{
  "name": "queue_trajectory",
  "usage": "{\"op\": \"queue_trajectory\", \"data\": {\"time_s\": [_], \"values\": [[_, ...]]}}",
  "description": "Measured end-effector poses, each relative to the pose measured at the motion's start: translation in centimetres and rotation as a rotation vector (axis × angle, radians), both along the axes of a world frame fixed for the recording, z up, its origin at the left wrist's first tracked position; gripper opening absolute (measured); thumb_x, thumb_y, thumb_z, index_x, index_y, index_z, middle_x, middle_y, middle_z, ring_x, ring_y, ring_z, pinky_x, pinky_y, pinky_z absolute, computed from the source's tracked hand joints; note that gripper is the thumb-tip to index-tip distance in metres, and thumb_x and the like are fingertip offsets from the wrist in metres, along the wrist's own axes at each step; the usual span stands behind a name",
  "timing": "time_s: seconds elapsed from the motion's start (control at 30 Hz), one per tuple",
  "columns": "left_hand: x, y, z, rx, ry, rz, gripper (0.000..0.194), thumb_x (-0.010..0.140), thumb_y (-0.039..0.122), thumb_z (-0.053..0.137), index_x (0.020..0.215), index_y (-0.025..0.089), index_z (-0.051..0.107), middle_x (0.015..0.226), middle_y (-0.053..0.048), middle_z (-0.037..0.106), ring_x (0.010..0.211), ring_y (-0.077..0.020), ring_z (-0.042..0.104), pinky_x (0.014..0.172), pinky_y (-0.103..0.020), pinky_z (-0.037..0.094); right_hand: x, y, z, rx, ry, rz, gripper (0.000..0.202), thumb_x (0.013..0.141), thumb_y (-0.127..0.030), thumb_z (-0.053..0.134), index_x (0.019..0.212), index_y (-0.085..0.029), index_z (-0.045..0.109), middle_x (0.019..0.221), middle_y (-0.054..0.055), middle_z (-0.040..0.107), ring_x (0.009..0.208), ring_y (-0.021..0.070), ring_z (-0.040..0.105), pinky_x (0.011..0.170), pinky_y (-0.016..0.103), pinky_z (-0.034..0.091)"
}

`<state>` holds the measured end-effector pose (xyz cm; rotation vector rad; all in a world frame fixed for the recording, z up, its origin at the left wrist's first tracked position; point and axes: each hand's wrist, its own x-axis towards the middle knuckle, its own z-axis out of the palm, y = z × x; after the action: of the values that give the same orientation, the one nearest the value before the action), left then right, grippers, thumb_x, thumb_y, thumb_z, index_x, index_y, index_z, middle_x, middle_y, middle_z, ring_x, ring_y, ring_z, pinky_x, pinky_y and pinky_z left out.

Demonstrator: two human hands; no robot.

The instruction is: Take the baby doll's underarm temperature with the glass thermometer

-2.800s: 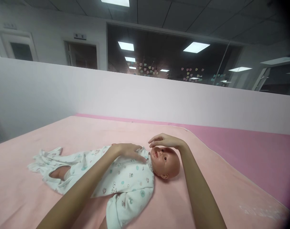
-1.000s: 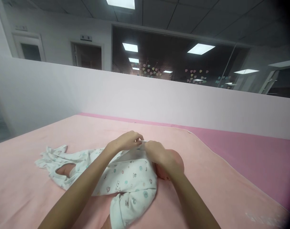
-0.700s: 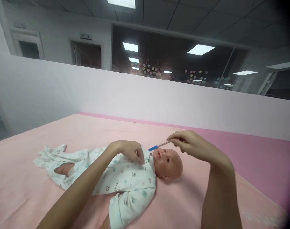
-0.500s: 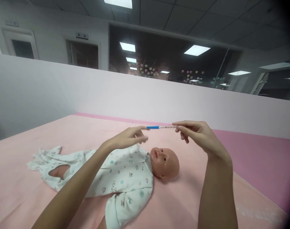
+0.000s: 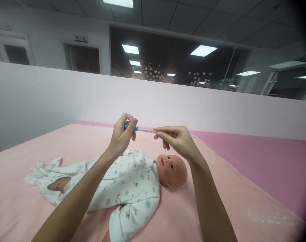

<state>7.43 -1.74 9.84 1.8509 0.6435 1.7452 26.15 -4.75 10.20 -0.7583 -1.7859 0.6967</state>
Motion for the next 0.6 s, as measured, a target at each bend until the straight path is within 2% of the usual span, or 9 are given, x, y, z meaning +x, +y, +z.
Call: {"op": "queue_trajectory", "data": {"time_s": [0.17, 0.27, 0.37, 0.47, 0.53, 0.6], "values": [[-0.5, -0.1, 0.3, 0.004, -0.001, 0.042, 0.026, 0.083, 0.042, 0.049, 0.073, 0.02, 0.039, 0.05, 0.009, 0.031, 0.036, -0.0037, 0.033, 0.036, -0.016, 0.035, -0.8, -0.3, -0.1, 0.014, -0.015, -0.008, 0.031, 0.076, -0.036, 0.056, 0.097, -0.015, 0.066, 0.077, 0.005, 0.066, 0.046, 0.0051, 0.047, 0.042, 0.02, 0.043], [-0.9, -0.4, 0.5, -0.006, 0.059, 0.028, 0.027, 0.083, 0.043, 0.047, 0.073, 0.019, 0.04, 0.052, 0.008, 0.034, 0.038, -0.0041, 0.035, 0.037, -0.016, 0.035, -1.1, -1.4, 0.1, 0.09, -0.074, -0.111, 0.03, 0.077, -0.036, 0.055, 0.098, -0.017, 0.066, 0.076, 0.005, 0.067, 0.048, 0.007, 0.049, 0.045, 0.022, 0.046], [-1.1, -0.9, 0.6, -0.046, 0.198, -0.028, 0.028, 0.086, 0.045, 0.04, 0.078, 0.018, 0.045, 0.056, 0.005, 0.037, 0.044, -0.0065, 0.04, 0.041, -0.017, 0.036, -0.5, -3.3, 0.7, 0.254, -0.178, -0.304, 0.026, 0.079, -0.034, 0.053, 0.096, -0.02, 0.068, 0.081, 0.005, 0.068, 0.054, 0.0112, 0.055, 0.048, 0.024, 0.046], [-0.7, -0.9, 0.2, -0.065, 0.348, -0.03, 0.032, 0.088, 0.047, 0.032, 0.096, 0.019, 0.047, 0.06, 0.003, 0.044, 0.051, -0.0093, 0.044, 0.047, -0.02, 0.039, 1.7, -5.3, 0.5, 0.365, -0.286, -0.528, 0.024, 0.08, -0.034, 0.053, 0.094, -0.023, 0.069, 0.084, 0.005, 0.068, 0.056, 0.0136, 0.057, 0.05, 0.026, 0.045], [0.0, -0.5, -0.7, -0.049, 0.439, 0.07, 0.035, 0.088, 0.046, 0.031, 0.107, 0.021, 0.044, 0.065, 0.003, 0.048, 0.054, -0.0106, 0.047, 0.052, -0.022, 0.04, 3.9, -6.4, -0.7, 0.34, -0.365, -0.689, 0.025, 0.08, -0.036, 0.052, 0.094, -0.025, 0.069, 0.082, 0.005, 0.068, 0.053, 0.0136, 0.056, 0.049, 0.026, 0.044], [0.9, 0.0, -2.3, -0.037, 0.556, 0.218, 0.038, 0.088, 0.047, 0.03, 0.112, 0.02, 0.043, 0.065, 0.002, 0.052, 0.058, -0.0132, 0.05, 0.055, -0.024, 0.039, 6.1, -7.3, -3.1, 0.263, -0.444, -0.88, 0.028, 0.08, -0.04, 0.049, 0.095, -0.025, 0.068, 0.071, 0.004, 0.068, 0.05, 0.0144, 0.056, 0.047, 0.026, 0.042]]}}
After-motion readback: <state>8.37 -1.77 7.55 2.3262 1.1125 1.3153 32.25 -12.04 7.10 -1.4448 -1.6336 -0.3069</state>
